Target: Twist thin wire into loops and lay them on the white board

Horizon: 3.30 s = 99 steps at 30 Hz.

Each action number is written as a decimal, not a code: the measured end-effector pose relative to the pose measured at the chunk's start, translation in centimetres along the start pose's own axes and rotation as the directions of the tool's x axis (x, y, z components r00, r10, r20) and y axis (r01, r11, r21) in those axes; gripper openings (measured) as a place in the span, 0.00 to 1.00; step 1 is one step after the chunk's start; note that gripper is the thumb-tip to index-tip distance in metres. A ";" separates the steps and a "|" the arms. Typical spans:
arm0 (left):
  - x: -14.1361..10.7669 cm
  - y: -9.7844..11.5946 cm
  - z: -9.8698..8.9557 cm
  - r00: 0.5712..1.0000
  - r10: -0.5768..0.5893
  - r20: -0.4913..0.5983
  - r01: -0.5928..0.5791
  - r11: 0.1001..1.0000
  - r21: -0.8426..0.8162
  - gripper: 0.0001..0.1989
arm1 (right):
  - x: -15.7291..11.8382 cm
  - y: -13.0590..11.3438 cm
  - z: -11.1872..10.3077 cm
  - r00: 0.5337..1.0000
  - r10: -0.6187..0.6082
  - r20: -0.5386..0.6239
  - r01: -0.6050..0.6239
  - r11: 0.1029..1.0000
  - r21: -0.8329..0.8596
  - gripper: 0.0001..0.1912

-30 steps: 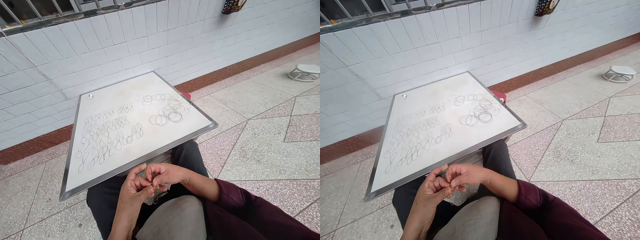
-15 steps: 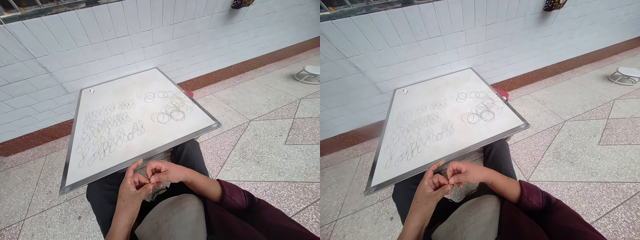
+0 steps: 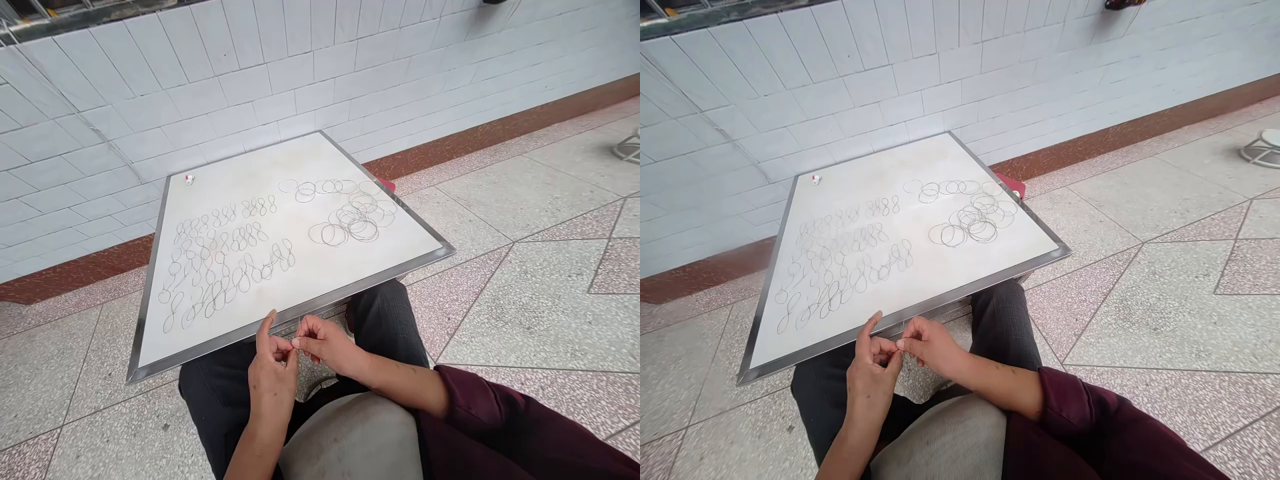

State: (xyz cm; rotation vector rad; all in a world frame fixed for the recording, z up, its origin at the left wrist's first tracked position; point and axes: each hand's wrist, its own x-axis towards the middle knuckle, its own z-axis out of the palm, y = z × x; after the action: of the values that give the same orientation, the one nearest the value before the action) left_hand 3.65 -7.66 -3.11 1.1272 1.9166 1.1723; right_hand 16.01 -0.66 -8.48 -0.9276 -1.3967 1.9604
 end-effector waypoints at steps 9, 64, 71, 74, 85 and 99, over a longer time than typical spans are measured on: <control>0.0 -0.1 -0.9 0.981 -0.059 0.184 0.099 0.970 -0.220 0.37 | -0.4 -1.0 -0.4 0.994 -0.010 0.105 0.012 1.000 -0.020 0.21; 0.7 -2.6 -0.2 0.972 -0.073 0.225 0.117 0.975 -0.187 0.30 | -0.2 -1.0 0.0 0.971 -0.240 -0.008 0.221 0.907 -0.358 0.21; 0.8 -3.2 -0.4 0.956 -0.093 0.278 0.171 0.947 -0.271 0.35 | -0.2 -1.8 -0.8 0.993 -0.111 0.050 0.119 0.968 -0.222 0.17; 0.6 -3.2 -0.2 0.959 -0.088 0.270 0.162 0.950 -0.267 0.35 | -0.3 -1.5 -0.5 0.987 -0.156 0.046 0.162 0.962 -0.220 0.15; 0.1 -2.8 0.0 0.971 -0.076 0.225 0.141 0.947 -0.288 0.31 | -0.6 -1.3 0.1 0.950 -0.312 0.024 0.304 0.899 -0.314 0.13; -0.9 -1.0 -0.9 0.946 -0.230 0.229 0.323 0.749 -0.579 0.35 | -1.5 -1.0 0.6 0.978 -0.021 0.206 0.010 0.998 0.056 0.25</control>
State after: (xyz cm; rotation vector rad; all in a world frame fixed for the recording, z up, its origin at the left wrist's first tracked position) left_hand 3.01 -9.04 -3.57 0.5279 1.3636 1.3548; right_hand 16.48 -1.86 -7.11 -0.7022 -1.4493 2.1215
